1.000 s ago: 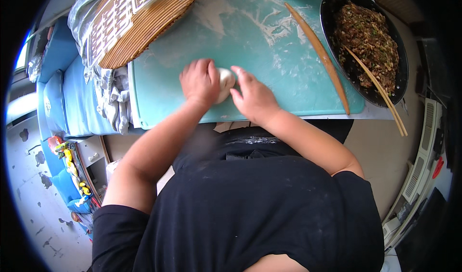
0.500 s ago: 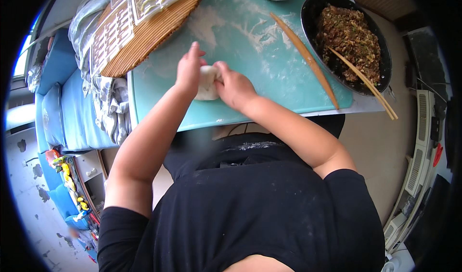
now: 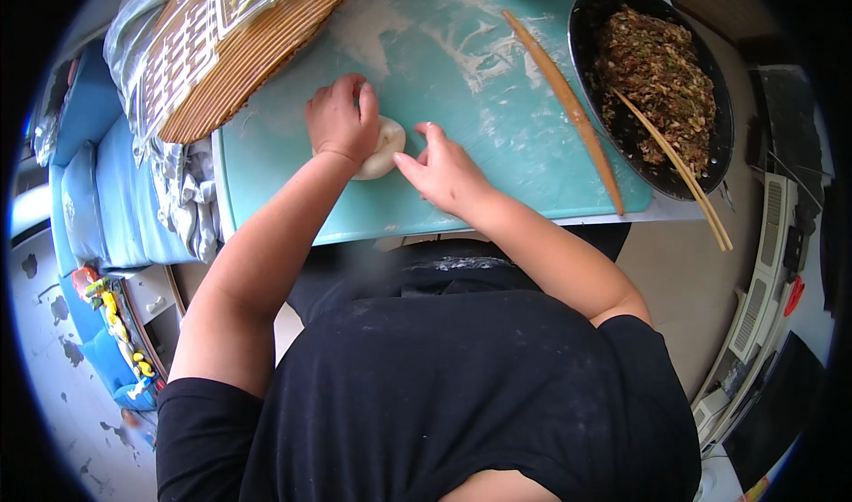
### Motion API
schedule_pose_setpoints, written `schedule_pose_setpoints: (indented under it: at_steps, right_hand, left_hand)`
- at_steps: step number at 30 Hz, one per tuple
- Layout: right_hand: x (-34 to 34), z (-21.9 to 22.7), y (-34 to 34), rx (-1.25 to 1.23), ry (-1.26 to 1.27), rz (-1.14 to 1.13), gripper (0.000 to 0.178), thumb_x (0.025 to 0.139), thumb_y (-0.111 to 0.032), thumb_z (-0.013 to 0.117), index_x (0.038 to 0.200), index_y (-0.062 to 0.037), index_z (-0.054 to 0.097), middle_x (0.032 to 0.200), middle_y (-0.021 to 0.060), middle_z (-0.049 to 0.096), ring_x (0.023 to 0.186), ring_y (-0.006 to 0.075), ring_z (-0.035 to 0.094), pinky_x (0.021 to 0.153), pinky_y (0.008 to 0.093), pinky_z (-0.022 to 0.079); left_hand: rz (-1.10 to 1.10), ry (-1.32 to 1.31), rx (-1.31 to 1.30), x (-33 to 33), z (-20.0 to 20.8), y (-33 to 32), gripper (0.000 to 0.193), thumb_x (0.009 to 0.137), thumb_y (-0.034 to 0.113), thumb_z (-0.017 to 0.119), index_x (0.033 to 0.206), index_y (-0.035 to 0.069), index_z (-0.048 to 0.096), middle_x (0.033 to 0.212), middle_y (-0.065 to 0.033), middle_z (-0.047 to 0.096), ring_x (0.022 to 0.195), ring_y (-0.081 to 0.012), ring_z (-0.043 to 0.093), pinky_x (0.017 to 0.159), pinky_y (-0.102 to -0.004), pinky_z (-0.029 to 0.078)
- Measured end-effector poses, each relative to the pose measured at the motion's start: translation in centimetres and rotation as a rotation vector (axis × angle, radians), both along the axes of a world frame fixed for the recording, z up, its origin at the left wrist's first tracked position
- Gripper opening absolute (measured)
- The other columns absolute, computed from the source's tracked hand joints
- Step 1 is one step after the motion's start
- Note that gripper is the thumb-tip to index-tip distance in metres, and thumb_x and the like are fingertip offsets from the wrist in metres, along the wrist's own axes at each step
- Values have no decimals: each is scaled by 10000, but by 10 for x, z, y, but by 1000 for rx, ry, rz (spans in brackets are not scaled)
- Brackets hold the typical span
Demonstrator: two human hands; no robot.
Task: The person folds a dumpling wrapper around a filling and places it on a tray. They then retrieve a large piece of dough from a bowl, knead it on a floured cutting board, and roll it into a long, thin log using their hands.
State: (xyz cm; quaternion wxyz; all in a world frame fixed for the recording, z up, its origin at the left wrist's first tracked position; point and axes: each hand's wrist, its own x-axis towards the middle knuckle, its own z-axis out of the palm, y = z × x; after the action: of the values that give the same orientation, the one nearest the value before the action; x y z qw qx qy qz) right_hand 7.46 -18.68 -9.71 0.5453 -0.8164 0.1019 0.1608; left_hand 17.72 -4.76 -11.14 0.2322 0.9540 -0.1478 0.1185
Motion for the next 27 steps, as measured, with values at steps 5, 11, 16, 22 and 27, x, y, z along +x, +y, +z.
schedule_pose_setpoints:
  at_steps: [5, 11, 16, 22, 27]
  right_hand:
    - [32, 20, 27, 301, 258, -74, 649, 786, -265, 617, 1213, 87, 277, 888, 200, 602, 536, 221, 628, 420, 321, 479]
    - [20, 0, 24, 86, -213, -67, 531, 766, -126, 597, 1221, 1, 355, 1020, 206, 573, 783, 316, 629, 621, 401, 507]
    - [-33, 19, 42, -164, -416, 279, 512, 773, -107, 579, 1250, -37, 407, 1089, 205, 550, 928, 380, 566, 774, 433, 480]
    - [-29, 2, 3, -144, -307, 121, 546, 796, -184, 631, 1274, -42, 408, 982, 155, 603, 805, 322, 607, 738, 407, 485]
    - [0, 8, -2, -196, -158, 88, 584, 840, -382, 584, 1211, 32, 408, 788, 108, 642, 708, 226, 636, 648, 329, 498]
  left_hand:
    - [138, 189, 58, 22, 16, -11, 302, 883, 349, 449, 905, 111, 634, 882, -102, 657, 869, -317, 594, 765, -403, 449]
    - [142, 776, -764, 17, 9, 8, 382, 886, 401, 502, 931, 48, 640, 834, -100, 652, 806, -237, 612, 734, -314, 451]
    - [219, 377, -489, -77, 25, 35, 237, 847, 256, 539, 855, 44, 644, 829, -114, 634, 776, -284, 593, 715, -341, 451]
    - [-60, -30, -14, -55, 4, 24, 169, 813, 207, 523, 778, 83, 632, 770, -93, 625, 746, -318, 569, 690, -421, 451]
    - [16, 61, 128, -12, 8, 9, 278, 840, 290, 482, 746, 82, 642, 824, -117, 644, 789, -332, 585, 709, -432, 463]
